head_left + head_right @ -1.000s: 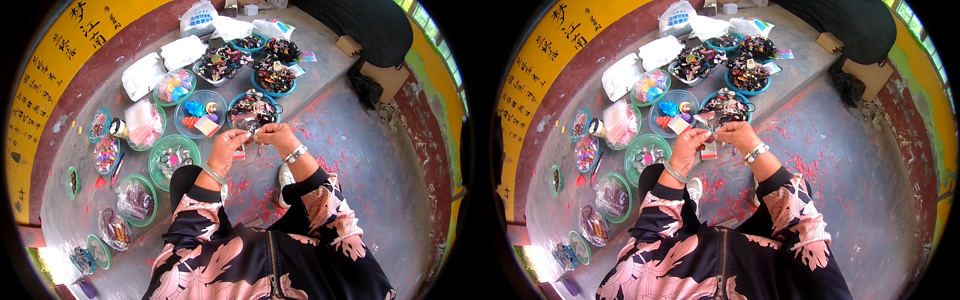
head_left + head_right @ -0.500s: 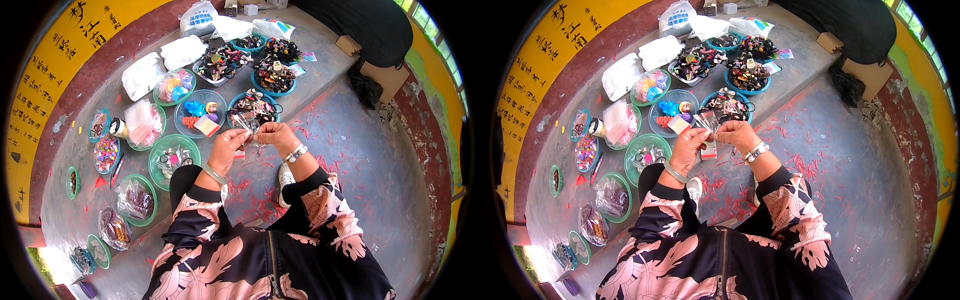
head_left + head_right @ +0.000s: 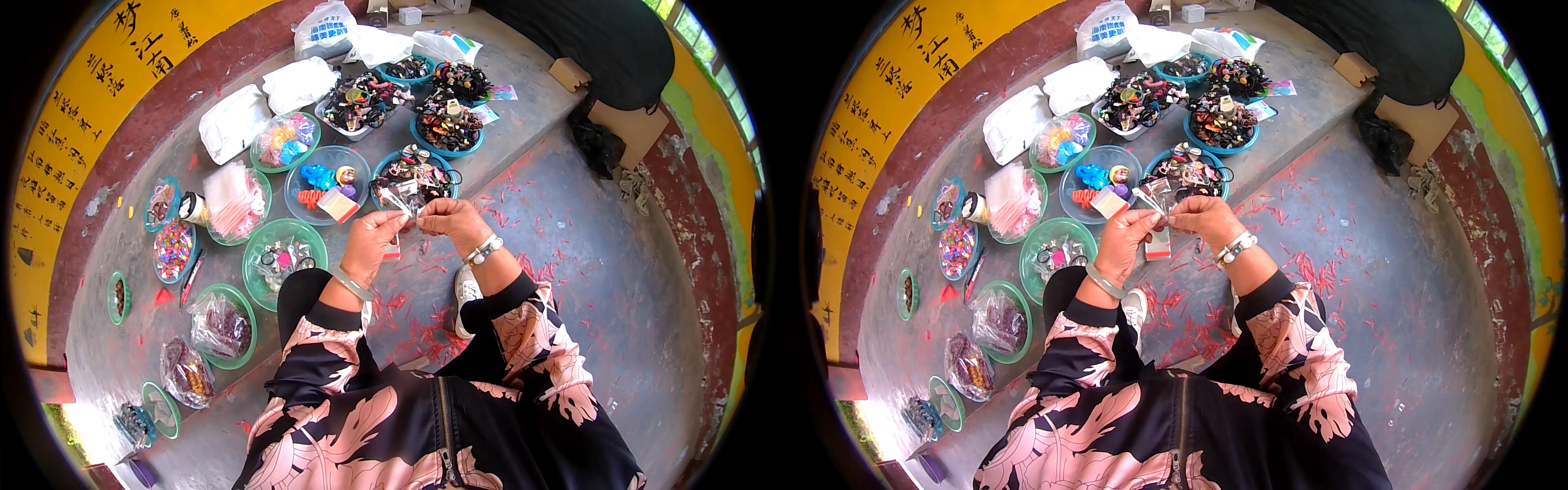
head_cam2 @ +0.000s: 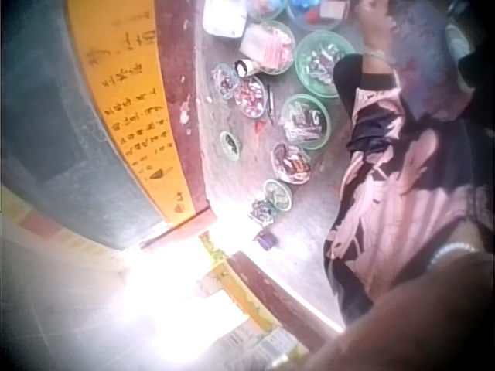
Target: The person sits on the floor and picks up small hair accessories from a blue bowl. They place the items into small clear plastic bags and seal them, then set the packaged items aside.
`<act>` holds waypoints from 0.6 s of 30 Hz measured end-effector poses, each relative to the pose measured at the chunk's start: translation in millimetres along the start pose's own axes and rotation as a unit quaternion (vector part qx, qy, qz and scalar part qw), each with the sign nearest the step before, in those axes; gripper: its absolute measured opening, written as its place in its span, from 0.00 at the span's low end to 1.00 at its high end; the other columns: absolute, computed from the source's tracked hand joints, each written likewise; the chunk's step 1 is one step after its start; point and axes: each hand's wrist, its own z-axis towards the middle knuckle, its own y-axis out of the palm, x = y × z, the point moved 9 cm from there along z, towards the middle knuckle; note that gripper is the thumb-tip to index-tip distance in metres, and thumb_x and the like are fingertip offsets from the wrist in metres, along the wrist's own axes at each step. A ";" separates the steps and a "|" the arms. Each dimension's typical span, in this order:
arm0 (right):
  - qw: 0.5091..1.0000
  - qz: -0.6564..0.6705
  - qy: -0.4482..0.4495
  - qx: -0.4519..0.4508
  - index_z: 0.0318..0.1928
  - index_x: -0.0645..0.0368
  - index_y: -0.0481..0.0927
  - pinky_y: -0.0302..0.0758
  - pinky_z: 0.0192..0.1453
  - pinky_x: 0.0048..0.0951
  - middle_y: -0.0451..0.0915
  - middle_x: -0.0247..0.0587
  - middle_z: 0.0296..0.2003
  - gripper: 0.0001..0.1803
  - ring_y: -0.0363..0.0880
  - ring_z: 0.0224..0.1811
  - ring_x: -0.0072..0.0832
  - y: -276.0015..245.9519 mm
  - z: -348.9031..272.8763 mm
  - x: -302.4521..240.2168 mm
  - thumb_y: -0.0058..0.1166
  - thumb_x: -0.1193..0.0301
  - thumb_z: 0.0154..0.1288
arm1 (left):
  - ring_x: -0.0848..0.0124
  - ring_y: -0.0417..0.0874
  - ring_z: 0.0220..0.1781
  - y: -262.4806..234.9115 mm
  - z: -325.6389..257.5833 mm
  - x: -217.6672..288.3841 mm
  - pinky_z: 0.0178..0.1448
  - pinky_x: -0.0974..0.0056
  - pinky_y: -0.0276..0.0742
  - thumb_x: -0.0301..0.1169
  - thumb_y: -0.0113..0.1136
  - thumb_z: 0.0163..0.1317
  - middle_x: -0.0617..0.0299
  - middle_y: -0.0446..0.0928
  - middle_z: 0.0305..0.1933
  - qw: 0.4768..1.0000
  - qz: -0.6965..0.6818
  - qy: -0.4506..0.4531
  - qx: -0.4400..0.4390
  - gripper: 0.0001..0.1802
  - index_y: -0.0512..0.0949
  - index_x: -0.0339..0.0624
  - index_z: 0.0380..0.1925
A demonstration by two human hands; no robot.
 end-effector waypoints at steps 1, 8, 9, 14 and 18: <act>1.000 0.001 0.002 0.001 0.29 0.62 0.78 0.68 0.31 0.19 0.76 0.31 0.23 0.03 0.72 0.25 0.19 -0.1 0.1 0.6 0.58 0.77 0.51 | 0.80 0.77 0.32 -0.9 0.2 0.1 0.35 0.75 0.70 0.28 0.58 0.57 0.62 0.80 0.30 1.000 0.007 0.003 0.003 0.09 0.79 0.33 0.34; 1.000 -0.015 0.002 0.003 0.33 0.62 0.79 0.69 0.32 0.19 0.77 0.31 0.26 0.07 0.74 0.27 0.19 1.8 -2.1 -3.7 0.59 0.76 0.52 | 0.80 0.77 0.30 -5.0 1.5 0.7 0.36 0.75 0.72 0.27 0.59 0.56 0.63 0.79 0.29 0.998 0.049 0.020 0.022 0.09 0.79 0.32 0.33; 1.000 -0.021 0.003 0.002 0.34 0.62 0.79 0.69 0.33 0.19 0.77 0.31 0.26 0.08 0.74 0.28 0.19 1.7 -2.0 -3.8 0.59 0.76 0.52 | 0.80 0.77 0.30 -5.7 2.0 -0.7 0.36 0.75 0.72 0.27 0.59 0.55 0.63 0.79 0.29 0.998 0.057 0.020 0.022 0.09 0.79 0.32 0.33; 1.000 -0.023 -0.003 0.002 0.34 0.62 0.79 0.69 0.33 0.19 0.77 0.31 0.26 0.08 0.74 0.28 0.19 0.8 -1.5 -3.0 0.59 0.75 0.52 | 0.80 0.77 0.29 -5.9 3.6 -4.5 0.36 0.75 0.72 0.27 0.59 0.55 0.63 0.79 0.28 0.998 0.054 0.020 0.021 0.08 0.79 0.32 0.32; 1.000 -0.016 0.016 0.006 0.35 0.63 0.78 0.71 0.36 0.20 0.79 0.34 0.29 0.09 0.75 0.30 0.19 -0.2 -0.4 -0.8 0.60 0.78 0.50 | 0.81 0.75 0.27 -8.9 5.8 -9.7 0.33 0.76 0.70 0.27 0.60 0.55 0.64 0.78 0.26 0.999 0.033 0.011 0.024 0.08 0.79 0.31 0.30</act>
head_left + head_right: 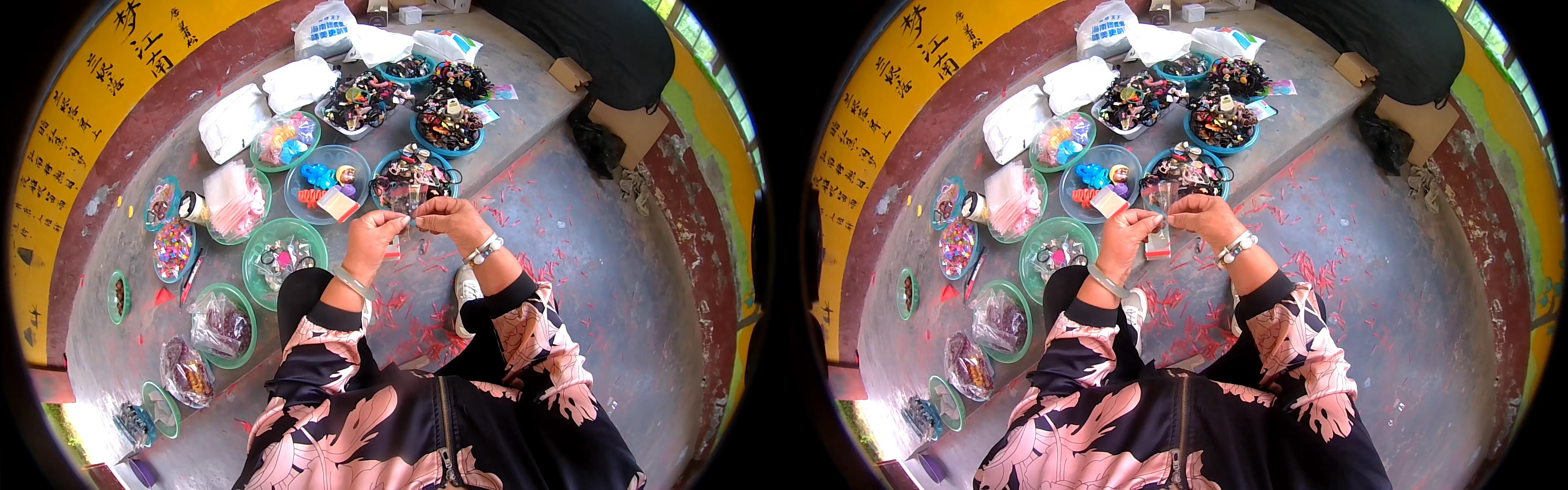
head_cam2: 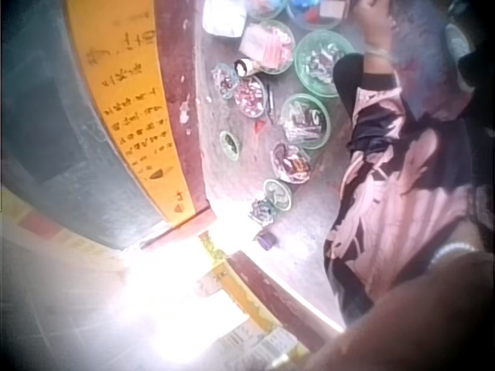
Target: The person sits on the floor and picks up small hair accessories from a blue bowl. They place the items into small clear plastic bags and seal them, then set the packaged items aside.
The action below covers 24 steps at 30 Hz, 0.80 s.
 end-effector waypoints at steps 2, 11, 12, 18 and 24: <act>0.998 0.000 -0.034 0.054 0.37 0.63 0.78 0.71 0.37 0.20 0.78 0.33 0.31 0.11 0.74 0.32 0.18 -3.2 -5.0 -11.4 0.60 0.78 0.50 | 0.82 0.74 0.26 -1.5 -0.6 1.7 0.31 0.76 0.69 0.28 0.60 0.55 0.65 0.78 0.26 1.000 0.003 0.003 0.007 0.08 0.78 0.32 0.29; 0.985 0.046 -0.113 0.121 0.39 0.61 0.76 0.69 0.37 0.16 0.77 0.29 0.31 0.10 0.73 0.34 0.15 -26.9 -14.7 -38.9 0.55 0.75 0.55 | 0.63 0.76 0.34 8.2 -34.7 88.3 0.41 0.61 0.68 0.26 0.62 0.46 0.62 0.76 0.26 0.788 0.457 0.386 0.145 0.06 0.77 0.41 0.27; 0.982 0.047 -0.134 0.125 0.38 0.60 0.77 0.69 0.36 0.16 0.77 0.30 0.31 0.09 0.73 0.33 0.16 -27.2 -17.4 -44.0 0.55 0.73 0.56 | 0.61 0.75 0.35 12.9 -40.7 94.7 0.43 0.59 0.67 0.26 0.62 0.45 0.62 0.76 0.27 0.758 0.470 0.426 0.151 0.07 0.77 0.42 0.27; 0.993 0.113 0.020 0.036 0.41 0.57 0.74 0.70 0.37 0.23 0.80 0.39 0.33 0.21 0.78 0.35 0.25 -17.2 -23.6 -13.8 0.50 0.52 0.60 | 0.67 0.74 0.41 35.2 -68.6 118.8 0.47 0.60 0.64 0.27 0.62 0.44 0.68 0.76 0.32 0.639 0.540 0.521 0.167 0.09 0.76 0.45 0.29; 0.965 0.229 0.120 -0.049 0.46 0.57 0.72 0.71 0.42 0.28 0.79 0.45 0.37 0.23 0.79 0.40 0.32 14.0 -30.2 7.8 0.49 0.51 0.60 | 0.68 0.73 0.44 46.7 -69.9 107.6 0.53 0.58 0.60 0.28 0.60 0.43 0.69 0.75 0.35 0.608 0.584 0.514 0.156 0.10 0.76 0.46 0.30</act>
